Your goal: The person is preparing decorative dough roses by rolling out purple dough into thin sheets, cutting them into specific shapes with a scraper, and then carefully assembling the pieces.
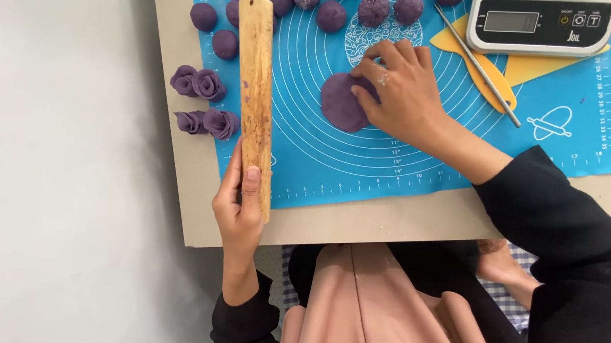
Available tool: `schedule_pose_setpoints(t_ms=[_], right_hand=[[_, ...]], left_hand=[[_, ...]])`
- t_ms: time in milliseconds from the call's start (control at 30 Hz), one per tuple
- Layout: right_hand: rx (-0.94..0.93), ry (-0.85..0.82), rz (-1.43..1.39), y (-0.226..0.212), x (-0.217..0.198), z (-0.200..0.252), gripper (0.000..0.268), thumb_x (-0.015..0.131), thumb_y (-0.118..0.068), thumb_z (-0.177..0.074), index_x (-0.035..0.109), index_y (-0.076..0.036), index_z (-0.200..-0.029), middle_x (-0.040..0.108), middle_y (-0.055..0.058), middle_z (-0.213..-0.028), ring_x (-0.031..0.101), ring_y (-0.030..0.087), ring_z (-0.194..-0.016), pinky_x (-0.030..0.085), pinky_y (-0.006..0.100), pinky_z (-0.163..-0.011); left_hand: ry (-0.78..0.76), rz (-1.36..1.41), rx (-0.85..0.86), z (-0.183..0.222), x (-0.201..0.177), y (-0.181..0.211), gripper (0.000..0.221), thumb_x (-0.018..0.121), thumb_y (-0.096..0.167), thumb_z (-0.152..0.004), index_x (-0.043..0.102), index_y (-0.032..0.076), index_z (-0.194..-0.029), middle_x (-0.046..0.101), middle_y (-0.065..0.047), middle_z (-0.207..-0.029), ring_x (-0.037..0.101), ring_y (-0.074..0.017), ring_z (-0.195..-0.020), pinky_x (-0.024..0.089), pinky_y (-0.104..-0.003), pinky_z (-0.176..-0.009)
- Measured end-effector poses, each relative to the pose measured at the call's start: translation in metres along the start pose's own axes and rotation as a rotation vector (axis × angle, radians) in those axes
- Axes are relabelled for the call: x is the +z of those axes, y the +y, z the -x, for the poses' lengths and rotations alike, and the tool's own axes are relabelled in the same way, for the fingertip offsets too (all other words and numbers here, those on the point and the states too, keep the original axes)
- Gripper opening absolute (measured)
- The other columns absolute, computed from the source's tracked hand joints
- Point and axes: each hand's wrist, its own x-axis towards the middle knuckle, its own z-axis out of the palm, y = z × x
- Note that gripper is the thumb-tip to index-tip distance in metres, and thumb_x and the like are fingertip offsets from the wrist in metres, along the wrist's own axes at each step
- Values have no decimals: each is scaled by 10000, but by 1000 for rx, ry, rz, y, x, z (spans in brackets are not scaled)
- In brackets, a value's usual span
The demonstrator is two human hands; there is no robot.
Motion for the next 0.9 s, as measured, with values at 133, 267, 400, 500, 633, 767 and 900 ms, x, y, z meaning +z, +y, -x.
schedule_pose_setpoints(t_ms=[133, 267, 400, 500, 633, 767, 900], right_hand=[[113, -135, -246, -3, -3, -5, 229, 764, -153, -909, 605, -130, -1073, 653, 64, -1073, 552, 319, -966, 394, 471, -806], [146, -248, -567, -8, -20, -15, 383, 727, 91, -872, 508, -71, -1140, 584, 117, -918, 546, 302, -827, 424, 447, -649], [107, -328, -609, -29, -53, -23, 383, 553, 126, -911, 512, -79, -1232, 509, 123, -973, 514, 288, -793, 415, 432, -606], [178, -317, -846, -41, -70, -20, 399, 635, 89, -949, 494, -84, -1280, 540, 86, -949, 560, 246, -829, 525, 382, -735], [314, -370, -439, -50, -85, -1, 321, 687, -81, -947, 550, -111, -1236, 565, 77, -917, 625, 257, -793, 523, 402, -605], [214, -199, -144, -24, -80, 22, 289, 727, -295, -1041, 628, -100, -1230, 613, 91, -1049, 561, 302, -970, 469, 403, -488], [23, 118, -173, -21, -82, -3, 250, 581, -209, -1159, 594, 6, -1285, 548, 214, -1187, 523, 391, -1120, 406, 496, -923]], left_hand=[[31, 31, 13, 8, -4, 1, 564, 495, 340, -1059, 463, -5, -1504, 548, -153, -1524, 581, -219, -1355, 537, -298, -1072], [31, 31, 14, 14, -6, 3, 568, 497, 348, -1057, 471, -1, -1504, 576, -138, -1501, 614, -185, -1293, 545, -276, -1029], [40, 24, -30, 19, -3, 2, 578, 503, 365, -1046, 472, 14, -1505, 559, -138, -1518, 577, -196, -1350, 516, -290, -1083], [35, 43, -45, 20, 0, 2, 571, 509, 354, -1044, 470, 15, -1501, 548, -147, -1526, 541, -228, -1406, 487, -313, -1140], [34, 12, 19, 23, 2, 7, 594, 656, 243, -974, 495, 26, -1503, 605, -191, -1399, 580, -253, -1270, 507, -399, -1064], [-68, -324, 148, 25, 4, -1, 683, 733, 312, -956, 460, 92, -1543, 671, -15, -1367, 500, -196, -913, 520, -309, -857], [-102, -542, 441, 26, 20, -15, 626, 736, 337, -991, 496, 127, -1530, 747, 3, -995, 533, -239, -822, 391, -361, -858]])
